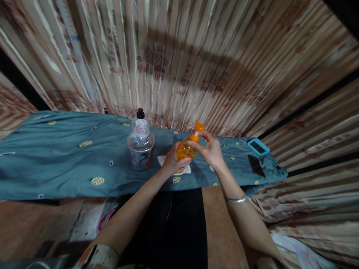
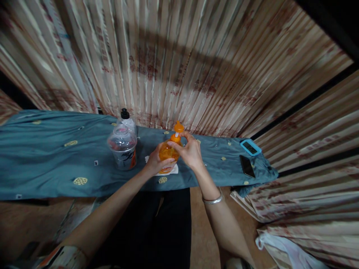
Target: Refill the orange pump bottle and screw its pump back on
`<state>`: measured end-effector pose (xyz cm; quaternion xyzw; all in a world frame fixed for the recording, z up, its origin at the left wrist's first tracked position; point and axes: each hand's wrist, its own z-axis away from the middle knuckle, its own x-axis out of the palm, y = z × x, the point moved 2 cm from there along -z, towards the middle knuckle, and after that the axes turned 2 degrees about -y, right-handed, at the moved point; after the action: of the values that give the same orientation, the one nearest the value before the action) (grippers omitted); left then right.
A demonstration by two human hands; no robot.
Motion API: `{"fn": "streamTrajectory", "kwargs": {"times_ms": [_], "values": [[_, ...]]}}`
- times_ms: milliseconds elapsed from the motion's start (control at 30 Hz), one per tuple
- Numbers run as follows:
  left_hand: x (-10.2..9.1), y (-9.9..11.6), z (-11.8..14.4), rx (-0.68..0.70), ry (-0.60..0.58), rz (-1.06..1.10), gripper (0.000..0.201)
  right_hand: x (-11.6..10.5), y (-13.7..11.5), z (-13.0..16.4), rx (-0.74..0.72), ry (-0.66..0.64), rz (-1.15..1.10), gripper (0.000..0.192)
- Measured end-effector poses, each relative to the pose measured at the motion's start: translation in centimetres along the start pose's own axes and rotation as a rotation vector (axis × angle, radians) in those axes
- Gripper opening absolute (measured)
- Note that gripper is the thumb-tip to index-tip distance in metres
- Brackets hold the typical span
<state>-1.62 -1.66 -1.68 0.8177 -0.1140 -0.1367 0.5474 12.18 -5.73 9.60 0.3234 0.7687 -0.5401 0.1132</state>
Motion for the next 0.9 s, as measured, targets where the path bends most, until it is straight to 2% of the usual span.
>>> {"fn": "streamTrajectory", "kwargs": {"times_ms": [100, 200, 267, 400, 467, 533, 633, 733, 800, 900], "values": [[0.0, 0.1, 0.0, 0.002, -0.006, -0.015, 0.059, -0.3, 0.1, -0.2, -0.042, -0.159, -0.091, 0.061], [0.0, 0.2, 0.0, 0.016, -0.011, -0.020, 0.059, -0.6, 0.6, -0.5, -0.049, -0.278, -0.168, 0.055], [0.0, 0.1, 0.0, 0.020, -0.012, -0.018, 0.059, -0.4, 0.9, -0.6, -0.043, -0.255, -0.167, 0.048], [0.1, -0.2, 0.0, 0.003, -0.004, -0.002, 0.060, 0.4, 0.9, -0.2, -0.008, -0.022, -0.103, 0.043], [0.1, -0.3, -0.1, 0.007, -0.004, 0.006, 0.058, 0.6, 0.8, 0.0, 0.012, 0.044, -0.081, 0.045], [0.1, -0.2, -0.1, 0.016, -0.008, 0.000, 0.057, 0.6, 0.7, 0.1, 0.002, 0.016, -0.094, 0.050], [0.0, 0.0, -0.1, 0.008, -0.007, -0.013, 0.058, 0.1, 0.8, -0.1, -0.042, -0.133, -0.175, 0.060], [0.0, 0.1, 0.0, -0.011, -0.005, -0.007, 0.058, -0.2, 1.2, -0.3, -0.053, -0.230, -0.225, 0.053], [0.0, 0.1, 0.0, -0.010, -0.007, -0.010, 0.058, 0.0, 1.3, -0.4, -0.050, -0.200, -0.212, 0.045], [-0.1, 0.1, 0.0, -0.002, -0.005, -0.022, 0.058, 0.5, 1.2, -0.2, -0.023, -0.041, -0.144, 0.041]]}}
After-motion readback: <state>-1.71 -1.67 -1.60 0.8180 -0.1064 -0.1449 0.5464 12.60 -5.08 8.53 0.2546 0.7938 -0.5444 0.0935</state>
